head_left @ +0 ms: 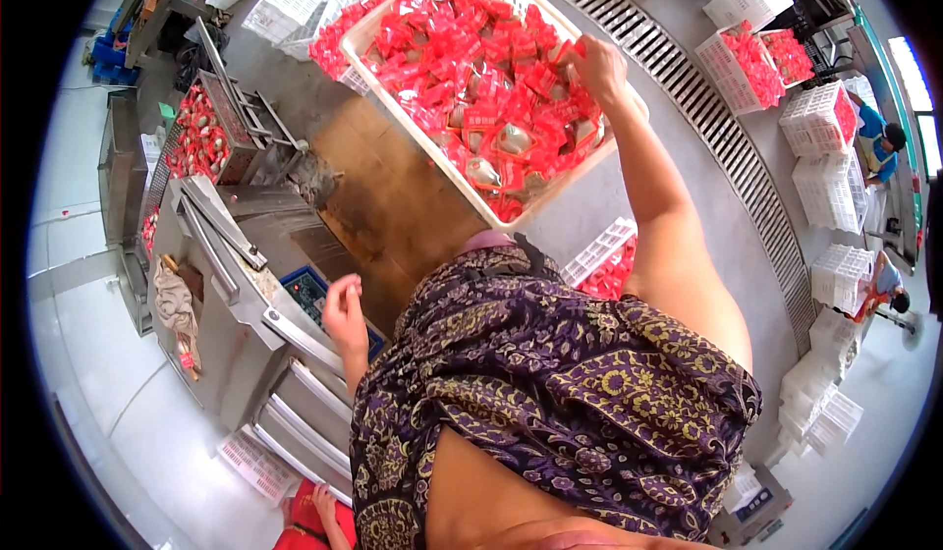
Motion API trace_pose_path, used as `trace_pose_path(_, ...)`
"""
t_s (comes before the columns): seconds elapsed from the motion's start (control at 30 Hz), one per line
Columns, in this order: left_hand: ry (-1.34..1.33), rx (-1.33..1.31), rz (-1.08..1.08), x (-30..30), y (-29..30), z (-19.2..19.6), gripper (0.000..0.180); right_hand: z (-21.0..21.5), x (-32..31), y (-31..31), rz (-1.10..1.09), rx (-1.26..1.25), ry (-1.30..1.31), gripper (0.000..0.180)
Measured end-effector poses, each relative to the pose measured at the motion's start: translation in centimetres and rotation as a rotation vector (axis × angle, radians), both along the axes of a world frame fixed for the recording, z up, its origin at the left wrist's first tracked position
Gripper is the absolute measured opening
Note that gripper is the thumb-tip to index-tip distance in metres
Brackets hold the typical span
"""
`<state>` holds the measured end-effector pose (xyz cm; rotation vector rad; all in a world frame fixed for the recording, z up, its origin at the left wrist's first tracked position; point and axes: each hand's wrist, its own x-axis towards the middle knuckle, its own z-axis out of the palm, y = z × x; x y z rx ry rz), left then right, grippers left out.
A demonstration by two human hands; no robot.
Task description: The person places vacuum-sealed bags onto a metal tray, slides the tray into a processing machine, and then transfers the bags from a tray into a white plastic crate by hand.
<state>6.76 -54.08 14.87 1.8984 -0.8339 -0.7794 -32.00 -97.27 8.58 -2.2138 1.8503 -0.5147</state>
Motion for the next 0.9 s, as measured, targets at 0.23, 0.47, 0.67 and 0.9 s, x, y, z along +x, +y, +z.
trace_pose_path(0.23, -0.183, -0.133, -0.629, -7.4, -15.6, 2.4, 0.018, 4.3, 1.2, 0.5, -0.132, -0.126, -0.304, 0.025)
trace_pose_path(0.47, -0.581, -0.421, -0.947, -18.3, -25.5, -3.2, 0.048, 9.4, 1.1, 4.9, -0.148, -0.225, -0.436, 0.023)
trace_pose_path(0.67, -0.249, -0.116, -1.073, -17.3, -26.9, -5.8, 0.035, 11.0, -0.9, 7.1, -0.154, -0.301, -0.438, 0.020)
trace_pose_path(0.9, -0.206, -0.148, -1.126, -16.8, -28.8, -4.2, 0.053, 11.9, -2.4, 8.1, -0.174, -0.375, -0.499, 0.020)
